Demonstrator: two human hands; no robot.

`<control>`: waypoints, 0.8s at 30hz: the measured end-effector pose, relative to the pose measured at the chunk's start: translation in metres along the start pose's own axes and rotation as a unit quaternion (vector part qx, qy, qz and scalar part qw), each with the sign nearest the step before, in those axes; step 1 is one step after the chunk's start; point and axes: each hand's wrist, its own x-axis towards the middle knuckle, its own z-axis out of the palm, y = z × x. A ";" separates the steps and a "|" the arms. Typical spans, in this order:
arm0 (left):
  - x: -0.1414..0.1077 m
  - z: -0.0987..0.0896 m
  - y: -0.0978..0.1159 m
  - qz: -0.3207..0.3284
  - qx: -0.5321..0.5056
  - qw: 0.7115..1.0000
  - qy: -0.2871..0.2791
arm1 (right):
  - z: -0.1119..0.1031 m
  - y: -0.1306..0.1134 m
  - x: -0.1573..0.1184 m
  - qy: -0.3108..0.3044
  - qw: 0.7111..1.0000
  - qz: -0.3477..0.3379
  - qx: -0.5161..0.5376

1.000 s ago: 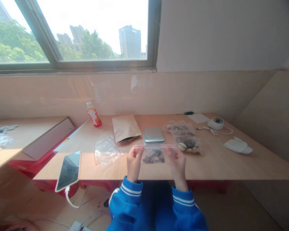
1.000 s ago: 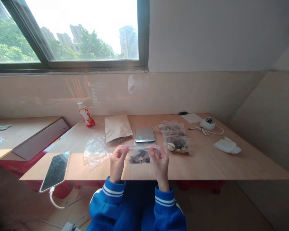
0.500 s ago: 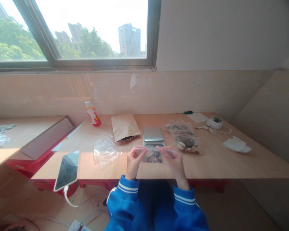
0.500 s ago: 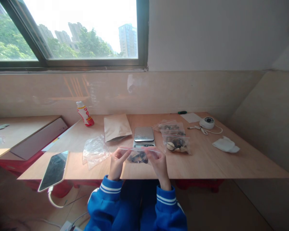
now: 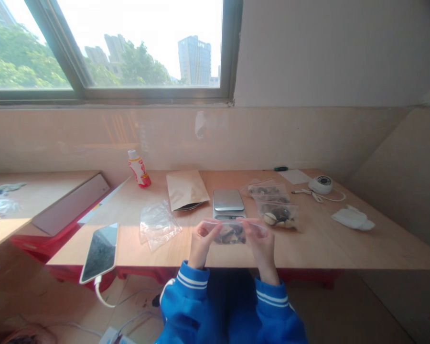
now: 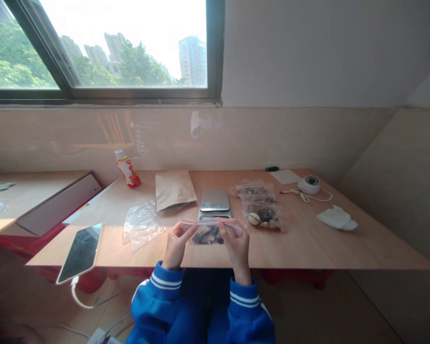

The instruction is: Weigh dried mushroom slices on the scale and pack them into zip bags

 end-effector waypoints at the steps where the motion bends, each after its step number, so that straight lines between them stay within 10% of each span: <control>1: 0.000 0.000 0.000 -0.009 -0.002 1.000 -0.020 | -0.001 0.000 0.000 -0.012 1.000 0.012 0.022; 11: -0.002 -0.002 -0.002 -0.002 -0.001 0.998 -0.068 | -0.001 0.003 -0.002 -0.121 0.990 0.063 0.028; 24: -0.004 0.000 -0.002 0.011 0.014 0.999 -0.034 | 0.011 -0.004 -0.004 -0.072 0.997 0.025 0.003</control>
